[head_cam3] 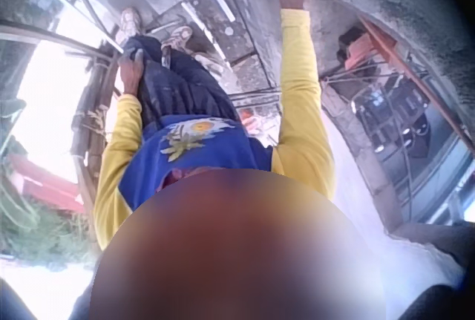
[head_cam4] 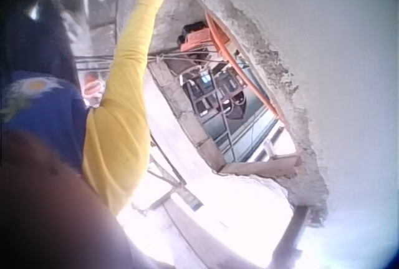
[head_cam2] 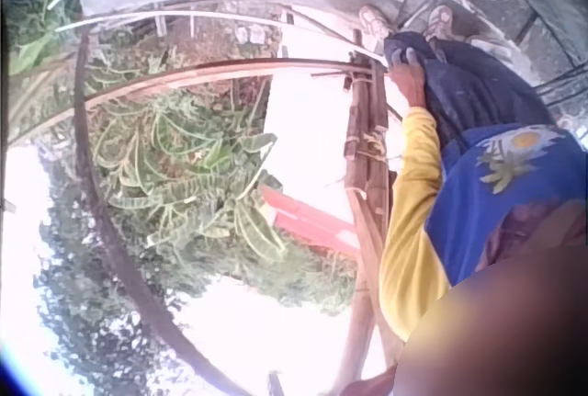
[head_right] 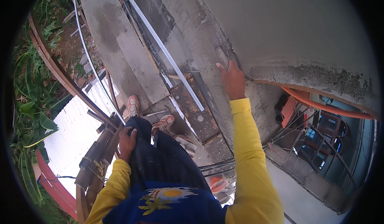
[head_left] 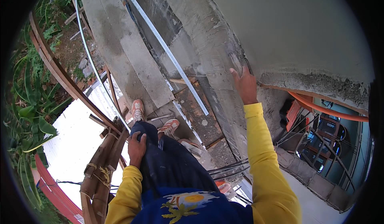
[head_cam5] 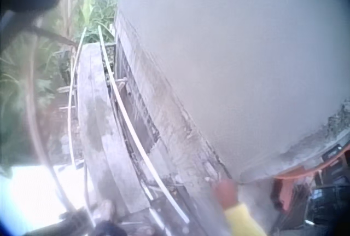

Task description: The person applies and smooths wet cement onto a vertical wall using a trowel. They then position and press a long metal trim strip along the wall edge to create a straight finish line.

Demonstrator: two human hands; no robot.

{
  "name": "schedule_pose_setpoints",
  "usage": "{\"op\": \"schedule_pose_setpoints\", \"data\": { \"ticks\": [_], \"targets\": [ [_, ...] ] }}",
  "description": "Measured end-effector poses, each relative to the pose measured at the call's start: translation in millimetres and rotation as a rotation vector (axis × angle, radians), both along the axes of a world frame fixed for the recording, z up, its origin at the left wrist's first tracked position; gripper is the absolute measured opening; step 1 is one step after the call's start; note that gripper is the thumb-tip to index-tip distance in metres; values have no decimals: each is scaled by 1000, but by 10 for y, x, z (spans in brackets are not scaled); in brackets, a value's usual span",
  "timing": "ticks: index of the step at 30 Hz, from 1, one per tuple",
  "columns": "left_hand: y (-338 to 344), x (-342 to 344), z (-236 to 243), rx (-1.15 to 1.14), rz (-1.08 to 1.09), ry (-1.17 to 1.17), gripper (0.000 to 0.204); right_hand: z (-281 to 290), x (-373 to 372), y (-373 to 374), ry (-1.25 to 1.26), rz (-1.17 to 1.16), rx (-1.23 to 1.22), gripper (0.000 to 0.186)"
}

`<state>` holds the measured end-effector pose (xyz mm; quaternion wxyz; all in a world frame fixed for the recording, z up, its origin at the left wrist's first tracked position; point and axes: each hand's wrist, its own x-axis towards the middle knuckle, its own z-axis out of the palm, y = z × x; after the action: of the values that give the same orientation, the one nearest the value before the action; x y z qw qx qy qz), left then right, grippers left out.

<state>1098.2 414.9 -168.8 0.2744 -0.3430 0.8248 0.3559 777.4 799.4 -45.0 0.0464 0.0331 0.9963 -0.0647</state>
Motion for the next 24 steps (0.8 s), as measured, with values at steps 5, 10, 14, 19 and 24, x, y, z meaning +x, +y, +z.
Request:
{"op": "schedule_pose_setpoints", "data": {
  "ticks": [5, 10, 14, 19, 24],
  "targets": [
    [23, 33, 96, -17, 56, -7, 52, -69, 246, -228, 329, 9, -291, 61],
    [140, -180, 200, -28, -11, -80, 52, -388, -289, -330, 400, -40, -165, 55],
    [116, -300, 248, 15, -37, 22, 54, -593, -485, -464, 127, -30, -122, 51],
    [5, -233, 217, 50, 44, 56, 59, -795, -189, -768, 573, -15, -612, 35],
    [97, -336, 12, -3, -158, -83, 57, -1240, -940, -779, 223, -148, -369, 37]
  ]
}}
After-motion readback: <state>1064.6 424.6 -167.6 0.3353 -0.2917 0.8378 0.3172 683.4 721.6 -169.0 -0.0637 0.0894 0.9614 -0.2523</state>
